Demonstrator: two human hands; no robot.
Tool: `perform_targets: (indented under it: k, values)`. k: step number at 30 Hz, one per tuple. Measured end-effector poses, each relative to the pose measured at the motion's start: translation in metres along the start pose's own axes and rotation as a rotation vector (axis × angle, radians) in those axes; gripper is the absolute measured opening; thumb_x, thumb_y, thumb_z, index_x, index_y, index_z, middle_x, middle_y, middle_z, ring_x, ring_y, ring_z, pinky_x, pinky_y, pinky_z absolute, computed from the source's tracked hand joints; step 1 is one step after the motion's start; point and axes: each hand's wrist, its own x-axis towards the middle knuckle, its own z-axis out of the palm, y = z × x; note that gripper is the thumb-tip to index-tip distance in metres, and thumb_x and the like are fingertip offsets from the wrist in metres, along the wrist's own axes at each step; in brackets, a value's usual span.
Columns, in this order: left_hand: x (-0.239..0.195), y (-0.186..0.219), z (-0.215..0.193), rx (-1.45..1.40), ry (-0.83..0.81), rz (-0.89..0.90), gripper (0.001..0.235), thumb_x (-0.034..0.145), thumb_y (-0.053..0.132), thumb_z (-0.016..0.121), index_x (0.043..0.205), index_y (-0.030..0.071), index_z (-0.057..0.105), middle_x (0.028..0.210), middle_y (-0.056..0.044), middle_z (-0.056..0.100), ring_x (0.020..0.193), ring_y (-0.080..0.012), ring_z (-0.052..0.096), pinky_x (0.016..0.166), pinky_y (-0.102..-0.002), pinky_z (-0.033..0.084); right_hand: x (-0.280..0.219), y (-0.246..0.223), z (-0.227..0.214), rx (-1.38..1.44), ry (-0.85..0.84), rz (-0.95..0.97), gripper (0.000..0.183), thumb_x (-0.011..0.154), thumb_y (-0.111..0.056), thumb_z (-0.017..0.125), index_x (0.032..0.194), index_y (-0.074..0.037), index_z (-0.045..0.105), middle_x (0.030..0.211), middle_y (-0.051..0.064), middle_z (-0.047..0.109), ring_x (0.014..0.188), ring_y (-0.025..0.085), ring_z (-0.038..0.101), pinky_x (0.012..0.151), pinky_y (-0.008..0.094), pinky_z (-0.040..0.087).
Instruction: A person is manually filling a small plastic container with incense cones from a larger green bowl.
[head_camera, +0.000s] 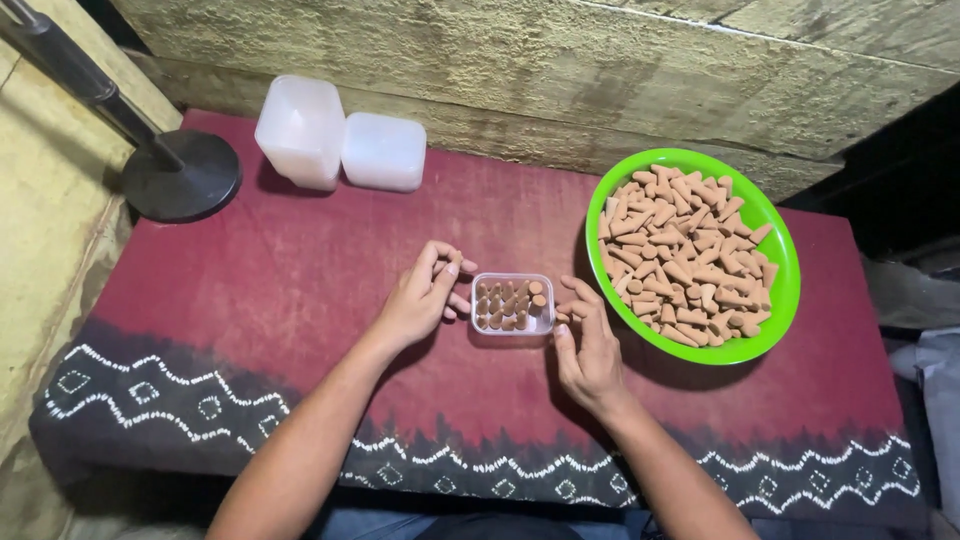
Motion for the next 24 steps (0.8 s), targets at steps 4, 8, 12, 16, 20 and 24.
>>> perform_targets:
  k: [4, 8, 12, 16, 20, 24]
  values:
    - [-0.002, 0.004, -0.002, 0.008, 0.016, 0.009, 0.023, 0.107, 0.018, 0.04, 0.121, 0.002, 0.048, 0.121, -0.025, 0.069, 0.071, -0.0311, 0.078, 0.059, -0.036, 0.067, 0.001, -0.001, 0.003, 0.032, -0.016, -0.007, 0.014, 0.099, -0.011, 0.052, 0.113, -0.01, 0.053, 0.149, 0.017, 0.055, 0.098, 0.042, 0.073, 0.079, 0.051, 0.062]
    - [-0.003, 0.006, -0.005, 0.026, 0.035, 0.01, 0.022, 0.107, 0.016, 0.04, 0.12, 0.001, 0.049, 0.118, -0.024, 0.07, 0.069, -0.0297, 0.077, 0.058, -0.034, 0.066, 0.002, -0.001, 0.004, 0.08, -0.023, -0.016, 0.015, 0.098, -0.009, 0.052, 0.113, -0.009, 0.055, 0.148, 0.018, 0.056, 0.104, 0.04, 0.072, 0.08, 0.046, 0.062]
    - [-0.002, 0.004, -0.006, 0.036, 0.045, 0.019, 0.021, 0.106, 0.016, 0.041, 0.119, 0.001, 0.049, 0.116, -0.024, 0.071, 0.068, -0.0296, 0.077, 0.057, -0.034, 0.066, 0.002, -0.002, 0.004, 0.115, -0.027, -0.017, 0.015, 0.098, -0.008, 0.053, 0.113, -0.007, 0.055, 0.148, 0.02, 0.055, 0.104, 0.04, 0.072, 0.08, 0.045, 0.062]
    - [-0.001, -0.005, -0.007, 0.066, 0.068, 0.037, 0.021, 0.106, 0.016, 0.043, 0.12, 0.002, 0.05, 0.115, -0.024, 0.071, 0.071, -0.0299, 0.077, 0.057, -0.034, 0.066, -0.001, 0.002, 0.006, 0.165, -0.045, 0.011, 0.014, 0.099, -0.007, 0.052, 0.113, -0.006, 0.054, 0.148, 0.021, 0.054, 0.1, 0.04, 0.072, 0.074, 0.044, 0.064]
    - [0.003, -0.017, -0.013, 0.168, 0.163, 0.178, 0.017, 0.104, 0.015, 0.05, 0.115, 0.003, 0.055, 0.098, -0.019, 0.071, 0.066, -0.027, 0.075, 0.053, -0.034, 0.063, 0.001, 0.002, 0.001, 0.122, -0.009, -0.048, 0.015, 0.099, -0.006, 0.053, 0.113, -0.005, 0.055, 0.146, 0.021, 0.054, 0.114, 0.042, 0.067, 0.084, 0.045, 0.062]
    - [-0.003, -0.005, -0.017, 0.413, 0.288, 0.297, 0.015, 0.1, 0.018, 0.061, 0.11, 0.008, 0.066, 0.079, -0.019, 0.065, 0.068, -0.0336, 0.065, 0.058, -0.044, 0.052, 0.0, 0.013, 0.0, 0.119, -0.005, -0.06, 0.014, 0.099, -0.007, 0.054, 0.113, -0.006, 0.056, 0.143, 0.02, 0.055, 0.116, 0.038, 0.067, 0.084, 0.042, 0.062]
